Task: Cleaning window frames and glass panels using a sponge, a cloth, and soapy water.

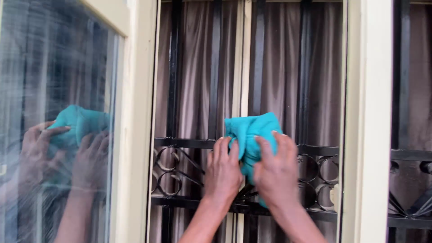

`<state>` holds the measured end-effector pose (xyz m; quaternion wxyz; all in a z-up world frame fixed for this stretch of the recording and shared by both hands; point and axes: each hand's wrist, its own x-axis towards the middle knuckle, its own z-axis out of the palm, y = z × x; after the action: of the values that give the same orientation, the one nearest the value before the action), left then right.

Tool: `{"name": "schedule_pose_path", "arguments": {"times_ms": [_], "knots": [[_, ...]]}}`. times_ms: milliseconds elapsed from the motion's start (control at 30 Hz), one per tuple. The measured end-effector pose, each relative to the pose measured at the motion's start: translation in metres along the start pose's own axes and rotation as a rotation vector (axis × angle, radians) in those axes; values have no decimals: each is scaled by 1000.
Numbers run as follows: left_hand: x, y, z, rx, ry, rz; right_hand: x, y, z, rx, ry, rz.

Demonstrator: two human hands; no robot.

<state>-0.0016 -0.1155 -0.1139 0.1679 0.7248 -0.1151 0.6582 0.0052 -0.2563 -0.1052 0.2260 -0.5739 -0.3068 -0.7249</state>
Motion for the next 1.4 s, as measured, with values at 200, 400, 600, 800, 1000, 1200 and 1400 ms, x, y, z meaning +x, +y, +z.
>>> {"name": "schedule_pose_path", "arguments": {"times_ms": [200,400,600,800,1000,1200,1400], "knots": [[-1,44,28,147,105,148,-13,56,-37,-728,-498,-46],[-17,71,40,-144,48,182,-26,75,-48,-802,-656,-133],[-45,18,4,11,-80,120,-42,-2,-27,-532,-630,120],[-70,-57,-44,250,133,-36,-39,-55,21,-72,-499,-15],[-92,-96,-72,410,186,-387,-25,-116,88,162,-221,-200],[-155,-116,-47,411,175,-401,-70,-152,85,110,-241,-228],[-177,-83,-50,347,-123,-708,-97,-132,53,179,-411,-256]]}}
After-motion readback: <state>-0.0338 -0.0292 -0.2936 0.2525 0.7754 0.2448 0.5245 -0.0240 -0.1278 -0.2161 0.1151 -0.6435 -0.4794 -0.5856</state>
